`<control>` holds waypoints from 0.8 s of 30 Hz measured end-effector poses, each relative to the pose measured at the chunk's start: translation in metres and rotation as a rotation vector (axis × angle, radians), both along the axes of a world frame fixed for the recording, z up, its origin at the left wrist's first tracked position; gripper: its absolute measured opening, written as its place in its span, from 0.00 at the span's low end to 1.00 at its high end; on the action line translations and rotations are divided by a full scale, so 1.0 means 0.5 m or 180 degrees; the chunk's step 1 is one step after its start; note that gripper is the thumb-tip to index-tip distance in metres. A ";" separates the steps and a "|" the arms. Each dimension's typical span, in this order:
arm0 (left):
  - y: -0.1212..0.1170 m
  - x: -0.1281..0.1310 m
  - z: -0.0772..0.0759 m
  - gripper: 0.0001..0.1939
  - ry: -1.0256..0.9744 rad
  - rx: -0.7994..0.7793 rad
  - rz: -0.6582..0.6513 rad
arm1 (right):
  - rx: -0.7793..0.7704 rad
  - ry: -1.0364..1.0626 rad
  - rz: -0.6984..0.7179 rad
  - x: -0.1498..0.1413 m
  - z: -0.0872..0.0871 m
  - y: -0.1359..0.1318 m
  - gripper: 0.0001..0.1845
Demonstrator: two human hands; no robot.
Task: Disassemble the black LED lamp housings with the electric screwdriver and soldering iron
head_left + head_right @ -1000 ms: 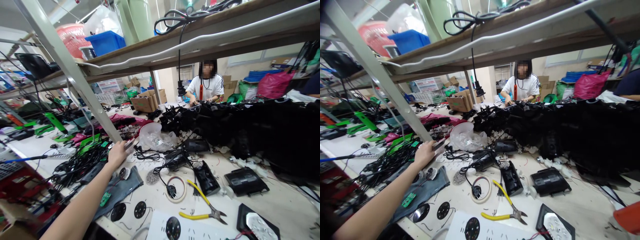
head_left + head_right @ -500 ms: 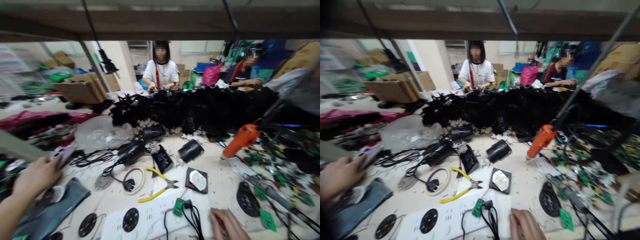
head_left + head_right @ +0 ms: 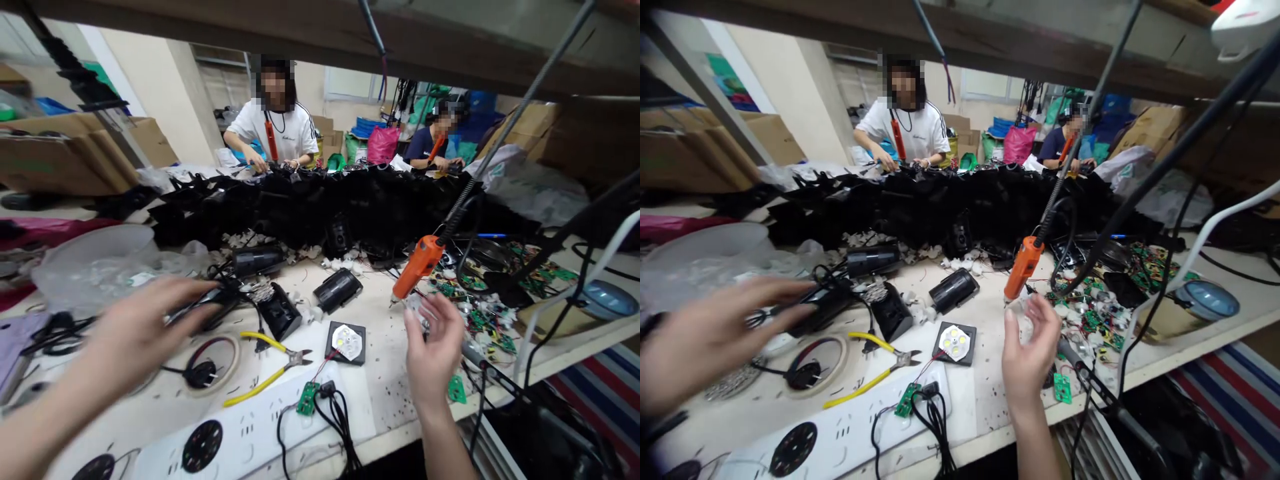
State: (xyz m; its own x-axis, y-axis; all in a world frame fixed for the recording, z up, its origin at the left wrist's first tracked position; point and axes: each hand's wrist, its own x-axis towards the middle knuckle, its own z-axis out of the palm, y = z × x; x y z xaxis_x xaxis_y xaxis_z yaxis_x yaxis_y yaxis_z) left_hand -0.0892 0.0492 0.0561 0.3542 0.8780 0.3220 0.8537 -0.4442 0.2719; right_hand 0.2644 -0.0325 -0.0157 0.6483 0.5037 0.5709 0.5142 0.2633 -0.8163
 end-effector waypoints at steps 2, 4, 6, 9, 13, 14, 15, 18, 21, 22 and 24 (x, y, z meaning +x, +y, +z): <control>-0.008 0.069 -0.025 0.19 0.0057 -0.0212 -0.0465 | -0.0045 0.0217 -0.0014 0.005 0.012 0.028 0.30; -0.017 0.100 -0.043 0.19 0.0115 -0.0468 -0.0504 | -0.0131 0.0266 0.0024 0.010 0.010 0.027 0.29; -0.024 0.088 -0.048 0.17 0.0161 -0.0540 -0.0198 | -0.0306 0.0092 0.0115 0.013 -0.006 0.002 0.24; -0.038 0.026 -0.041 0.14 0.0145 -0.0632 0.0412 | -0.0897 -0.0549 0.0508 0.011 -0.045 -0.044 0.16; -0.070 -0.030 -0.040 0.13 0.0024 -0.1002 0.0777 | -0.1249 -0.1412 0.1040 -0.011 -0.083 -0.065 0.20; -0.080 -0.034 -0.043 0.13 -0.0007 -0.1106 0.0806 | -0.1231 -0.1590 0.1136 -0.017 -0.087 -0.063 0.21; -0.090 -0.035 -0.046 0.12 -0.0039 -0.1193 0.0823 | -0.1201 -0.1740 0.1227 -0.022 -0.089 -0.059 0.22; -0.125 -0.032 -0.054 0.10 -0.0090 -0.1523 0.0654 | -0.1173 -0.2023 0.1480 -0.030 -0.089 -0.045 0.24; -0.168 -0.024 -0.059 0.14 -0.0047 -0.1974 0.0070 | -0.1238 -0.2161 0.1646 -0.027 -0.088 -0.035 0.25; -0.182 -0.021 -0.062 0.19 -0.0023 -0.2080 -0.0100 | -0.1262 -0.2197 0.1686 -0.025 -0.087 -0.033 0.26; -0.206 -0.012 -0.069 0.28 0.0018 -0.2152 -0.0268 | -0.1279 -0.2244 0.1731 -0.023 -0.088 -0.029 0.26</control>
State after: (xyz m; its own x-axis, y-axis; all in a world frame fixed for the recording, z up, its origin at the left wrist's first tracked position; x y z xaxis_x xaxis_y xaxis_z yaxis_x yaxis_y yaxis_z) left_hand -0.0954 -0.0538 0.0216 0.4302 0.8550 -0.2897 0.8258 -0.2431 0.5088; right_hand 0.2529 -0.0473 -0.0595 -0.1545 0.8750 0.4589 0.8095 0.3784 -0.4490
